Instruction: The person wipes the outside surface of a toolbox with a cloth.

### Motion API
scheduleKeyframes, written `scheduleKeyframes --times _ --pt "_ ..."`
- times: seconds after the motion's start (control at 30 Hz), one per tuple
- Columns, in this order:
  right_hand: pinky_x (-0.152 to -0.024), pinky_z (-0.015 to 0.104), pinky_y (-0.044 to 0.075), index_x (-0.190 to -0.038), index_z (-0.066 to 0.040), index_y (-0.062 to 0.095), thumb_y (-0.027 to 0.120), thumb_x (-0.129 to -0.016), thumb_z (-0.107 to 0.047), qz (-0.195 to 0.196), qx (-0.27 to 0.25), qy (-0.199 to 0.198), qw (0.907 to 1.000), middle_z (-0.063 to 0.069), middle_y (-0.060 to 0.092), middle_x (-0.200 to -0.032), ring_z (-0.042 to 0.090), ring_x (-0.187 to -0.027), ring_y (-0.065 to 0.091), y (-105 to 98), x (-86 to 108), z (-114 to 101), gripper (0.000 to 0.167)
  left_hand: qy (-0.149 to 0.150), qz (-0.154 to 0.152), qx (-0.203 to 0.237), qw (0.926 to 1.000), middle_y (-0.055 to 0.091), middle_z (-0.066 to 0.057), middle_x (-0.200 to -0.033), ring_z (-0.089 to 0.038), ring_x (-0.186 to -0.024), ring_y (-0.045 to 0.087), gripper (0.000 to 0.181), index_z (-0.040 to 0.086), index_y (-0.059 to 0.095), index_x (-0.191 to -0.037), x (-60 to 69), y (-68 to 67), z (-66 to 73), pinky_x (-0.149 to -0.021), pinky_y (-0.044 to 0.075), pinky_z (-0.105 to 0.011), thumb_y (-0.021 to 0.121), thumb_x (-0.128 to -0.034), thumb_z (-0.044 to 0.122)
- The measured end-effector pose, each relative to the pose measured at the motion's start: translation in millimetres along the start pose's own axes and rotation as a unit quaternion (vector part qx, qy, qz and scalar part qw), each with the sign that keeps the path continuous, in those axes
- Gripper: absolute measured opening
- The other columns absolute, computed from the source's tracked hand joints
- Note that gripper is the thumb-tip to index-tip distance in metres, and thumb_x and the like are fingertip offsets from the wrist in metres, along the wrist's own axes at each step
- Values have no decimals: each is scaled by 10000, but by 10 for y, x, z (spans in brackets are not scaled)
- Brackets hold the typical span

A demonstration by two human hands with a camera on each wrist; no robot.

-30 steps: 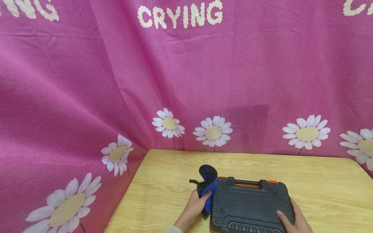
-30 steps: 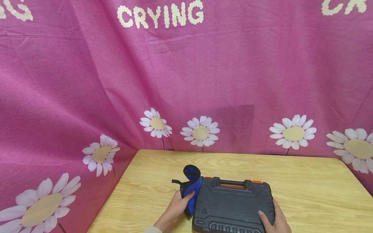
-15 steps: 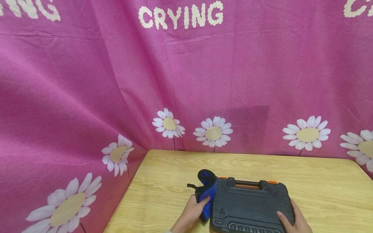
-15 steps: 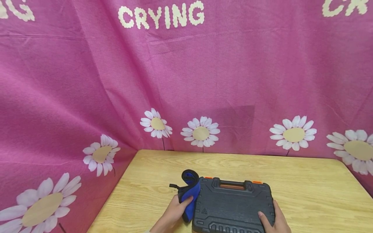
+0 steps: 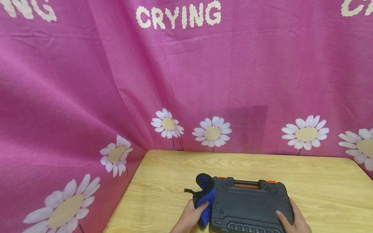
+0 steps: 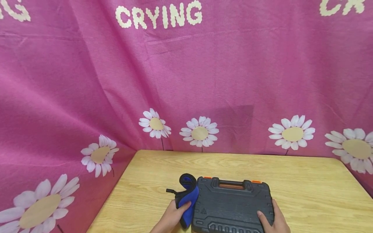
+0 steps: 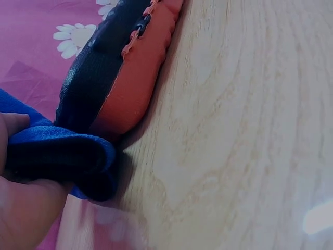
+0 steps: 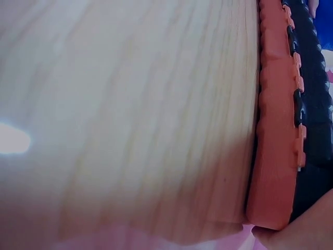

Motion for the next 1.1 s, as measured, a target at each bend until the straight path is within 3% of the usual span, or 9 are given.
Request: scheduleKeyframes --times 0.37,0.73,1.1 --pt "-1124 658 205 -1487 163 -57 524 -980 -538 -4 -130 24 9999 473 97 -1472 623 -1358 137 1 49 -25 1042 -380 13 -251 9990 615 -212 -1299 -394 -1215 571 466 -61 536 -1375 92 -32 -8 -1040 433 -552 629 -994 190" --pt "-1112 673 216 -1486 166 -57 519 -992 -509 -24 -79 -48 10000 482 87 -1469 627 -1354 145 -7 82 -60 1015 -539 -15 -532 9971 630 -232 -1262 -422 -1166 597 509 -60 545 -1366 180 -84 -8 -1004 457 -576 657 -980 252" --pt "-1112 672 216 -1484 171 -57 510 -998 -504 26 -71 -94 9999 484 88 -1468 625 -1356 143 -10 66 -52 1007 -604 -470 -309 9966 648 -219 -1234 -390 -1145 616 481 -55 556 -1359 252 -171 19 -1003 465 -557 648 -987 234"
Point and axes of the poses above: each hand's wrist, its own x-axis away from the middle knuckle, its own y-axis out of the palm, z = x × y, the point moved 3 cm from there along -x, towards the middle knuckle
